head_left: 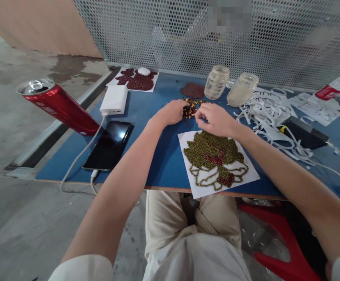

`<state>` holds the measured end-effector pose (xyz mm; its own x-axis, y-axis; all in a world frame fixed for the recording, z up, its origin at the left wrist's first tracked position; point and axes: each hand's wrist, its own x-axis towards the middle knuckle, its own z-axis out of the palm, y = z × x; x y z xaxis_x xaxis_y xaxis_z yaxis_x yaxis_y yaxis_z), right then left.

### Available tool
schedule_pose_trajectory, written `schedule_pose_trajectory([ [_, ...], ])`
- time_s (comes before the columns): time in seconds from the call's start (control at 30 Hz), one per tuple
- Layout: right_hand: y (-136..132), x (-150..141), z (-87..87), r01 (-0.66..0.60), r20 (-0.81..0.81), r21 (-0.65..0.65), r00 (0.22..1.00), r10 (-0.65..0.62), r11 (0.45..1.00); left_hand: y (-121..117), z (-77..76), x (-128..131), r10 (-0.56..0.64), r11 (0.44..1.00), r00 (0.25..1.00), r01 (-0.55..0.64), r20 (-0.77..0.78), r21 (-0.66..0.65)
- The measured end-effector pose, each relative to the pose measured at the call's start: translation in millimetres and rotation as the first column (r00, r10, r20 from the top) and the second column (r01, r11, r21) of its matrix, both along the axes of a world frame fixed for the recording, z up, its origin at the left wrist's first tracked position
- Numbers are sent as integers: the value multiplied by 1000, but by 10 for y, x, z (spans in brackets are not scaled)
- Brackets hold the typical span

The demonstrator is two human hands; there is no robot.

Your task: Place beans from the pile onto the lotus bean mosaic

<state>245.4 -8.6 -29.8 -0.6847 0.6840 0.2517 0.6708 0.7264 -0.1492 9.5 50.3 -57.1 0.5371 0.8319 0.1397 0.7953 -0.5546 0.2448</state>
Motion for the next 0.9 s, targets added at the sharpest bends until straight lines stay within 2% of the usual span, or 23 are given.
schedule_pose_trajectory([
  [0.2,-774,139,0,-168,-95,-202,984,152,965,7,-19,23,24,1000,1000,-24,-4,-18],
  [0.33,-1101,185,-32,-230,-87,-194,972,217,954,-28,3,31,19,1000,1000,-19,-11,-23],
  [0.47,-1180,206,-114,-295,-10,-98,955,295,951,-49,25,36,-9,1000,1000,9,-15,-9],
  [0.57,-1156,203,-156,-334,11,-83,942,336,939,-52,34,40,-28,1000,1000,28,-5,2],
  [0.7,-1115,211,-120,-353,-21,-114,935,353,928,-54,43,40,-58,998,998,58,-8,6],
  [0.9,-1091,244,-79,-320,-113,-213,947,302,923,-50,31,38,-52,999,999,52,5,1],
])
